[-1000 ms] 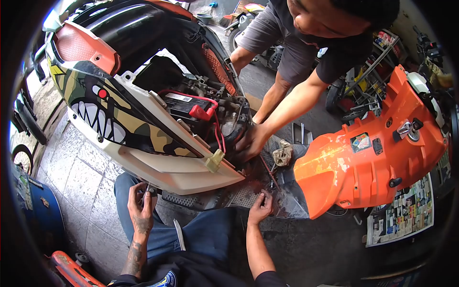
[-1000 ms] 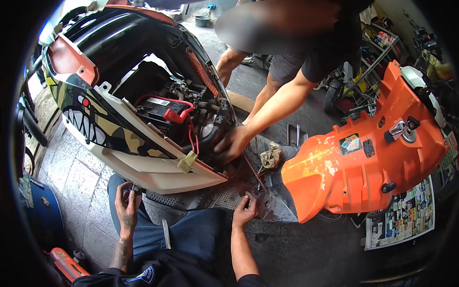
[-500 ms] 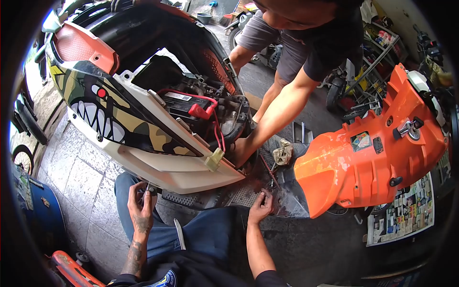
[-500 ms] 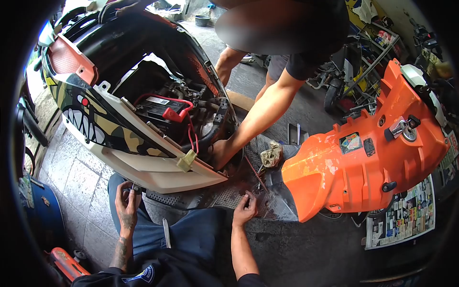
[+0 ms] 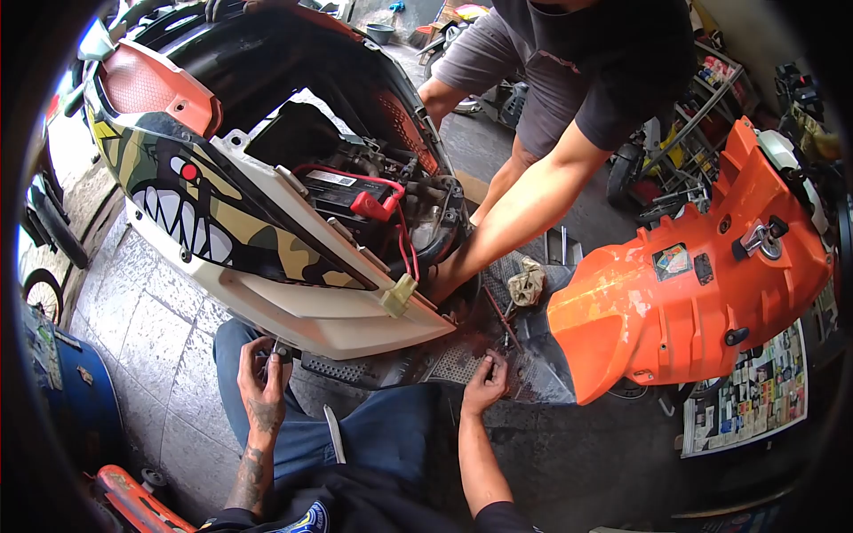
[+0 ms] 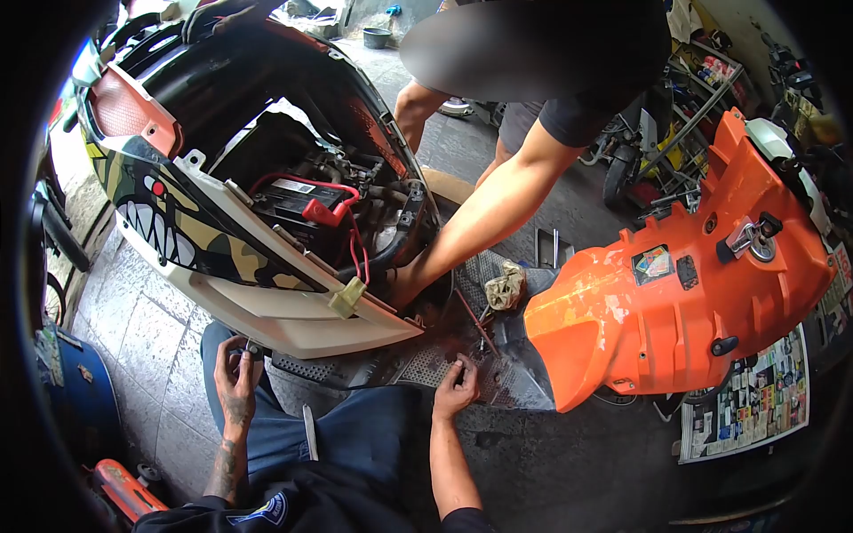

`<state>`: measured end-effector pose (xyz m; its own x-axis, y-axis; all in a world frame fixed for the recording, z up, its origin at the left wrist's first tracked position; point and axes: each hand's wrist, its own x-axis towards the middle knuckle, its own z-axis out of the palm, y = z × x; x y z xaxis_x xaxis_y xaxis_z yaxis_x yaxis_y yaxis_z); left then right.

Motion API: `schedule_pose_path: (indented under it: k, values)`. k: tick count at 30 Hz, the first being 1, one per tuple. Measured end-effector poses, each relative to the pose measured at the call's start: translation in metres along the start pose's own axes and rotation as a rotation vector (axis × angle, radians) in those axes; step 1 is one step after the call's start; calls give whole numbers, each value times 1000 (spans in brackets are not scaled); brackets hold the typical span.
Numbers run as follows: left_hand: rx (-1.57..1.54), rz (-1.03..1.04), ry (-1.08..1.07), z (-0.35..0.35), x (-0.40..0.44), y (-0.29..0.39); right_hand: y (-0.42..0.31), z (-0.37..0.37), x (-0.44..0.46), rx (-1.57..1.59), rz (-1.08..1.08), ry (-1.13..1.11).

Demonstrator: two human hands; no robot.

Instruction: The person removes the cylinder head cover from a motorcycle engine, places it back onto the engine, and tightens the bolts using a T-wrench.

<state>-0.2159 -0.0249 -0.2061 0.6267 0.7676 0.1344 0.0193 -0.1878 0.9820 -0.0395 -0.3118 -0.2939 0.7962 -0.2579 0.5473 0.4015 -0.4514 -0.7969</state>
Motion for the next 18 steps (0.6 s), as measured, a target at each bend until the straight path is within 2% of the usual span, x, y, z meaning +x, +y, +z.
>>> schedule_pose_path:
  k: [3, 6, 9, 10, 11, 12, 14, 15, 17, 18]
  values:
    - [15, -14, -2, -1, 1, -5, -2, -1, 0, -3, 38, -38]
    - [-93, -130, 8, -1, 0, -4, 7, 1, -1, 15, 7, -16]
    - [-54, -108, 33, -2, -1, -1, 16, 3, -2, 77, -39, 19]
    - [-11, -50, 34, -3, 0, -7, 17, 2, -2, -10, -86, 16]
    - [42, 8, 43, -6, 2, -13, 16, 4, -2, 44, -100, 42]
    - [50, 1, 40, -6, 2, -14, 13, 1, -3, -22, -58, 27]
    - [77, 3, 41, -8, 1, -6, 22, 0, -3, -6, -128, 12]
    - [97, 9, 34, -9, 1, -2, 18, 2, -3, 52, -73, 0]
    - [53, 40, 31, -9, 0, -7, 32, -1, -3, -19, -58, -16]
    - [125, 105, 45, -9, 1, -6, 22, 0, -3, -36, -55, -20]
